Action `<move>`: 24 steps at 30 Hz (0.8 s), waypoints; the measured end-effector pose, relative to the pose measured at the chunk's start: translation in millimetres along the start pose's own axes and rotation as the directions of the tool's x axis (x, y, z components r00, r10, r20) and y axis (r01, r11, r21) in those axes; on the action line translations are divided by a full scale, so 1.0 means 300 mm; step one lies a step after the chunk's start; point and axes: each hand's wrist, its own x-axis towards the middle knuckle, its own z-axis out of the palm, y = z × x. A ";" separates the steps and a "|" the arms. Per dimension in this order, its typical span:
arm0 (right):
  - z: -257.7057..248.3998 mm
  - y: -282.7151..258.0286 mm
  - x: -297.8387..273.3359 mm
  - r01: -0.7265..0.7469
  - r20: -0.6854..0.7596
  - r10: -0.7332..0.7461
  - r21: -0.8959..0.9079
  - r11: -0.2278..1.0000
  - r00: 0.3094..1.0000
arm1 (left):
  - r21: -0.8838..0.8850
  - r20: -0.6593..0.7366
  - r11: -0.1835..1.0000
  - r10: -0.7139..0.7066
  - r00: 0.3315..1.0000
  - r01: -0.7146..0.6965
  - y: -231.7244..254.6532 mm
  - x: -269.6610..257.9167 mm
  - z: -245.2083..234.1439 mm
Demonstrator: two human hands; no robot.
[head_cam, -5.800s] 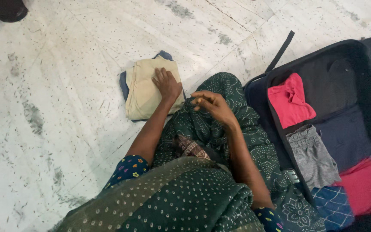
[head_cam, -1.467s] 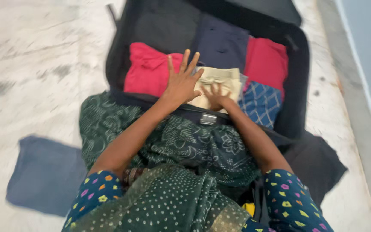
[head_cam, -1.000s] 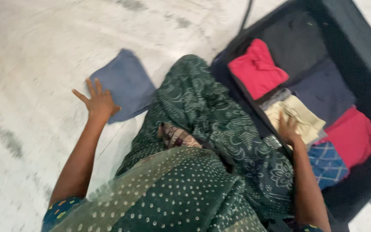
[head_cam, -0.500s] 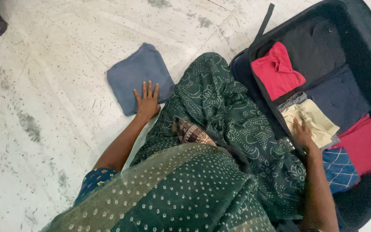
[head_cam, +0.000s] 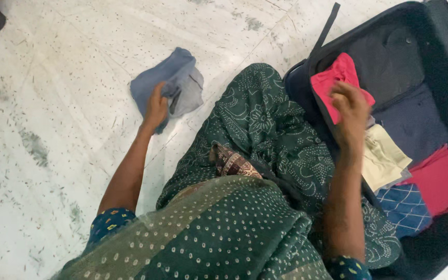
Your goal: The person packs various items of clothing into a black suitcase on the floor, organizing them into stacks and overlapping layers.
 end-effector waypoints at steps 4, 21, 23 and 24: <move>0.653 -0.039 0.091 -0.298 0.588 0.133 0.193 0.935 0.798 | -0.134 0.081 0.942 -0.298 0.951 0.307 -0.085 0.004 -0.040; 1.375 0.365 0.202 -0.385 0.307 0.496 -0.357 0.851 0.812 | 0.135 -0.002 0.934 -0.333 0.943 0.330 0.097 -0.020 -0.145; 1.389 0.328 0.214 -0.198 0.254 0.416 -0.596 0.779 0.873 | -0.016 -0.257 0.738 -0.655 0.710 0.675 -0.001 0.003 -0.190; 1.405 0.313 0.212 -0.149 0.249 0.402 -0.661 0.736 0.881 | -0.159 -0.201 0.531 -0.843 0.500 0.832 -0.058 0.016 -0.203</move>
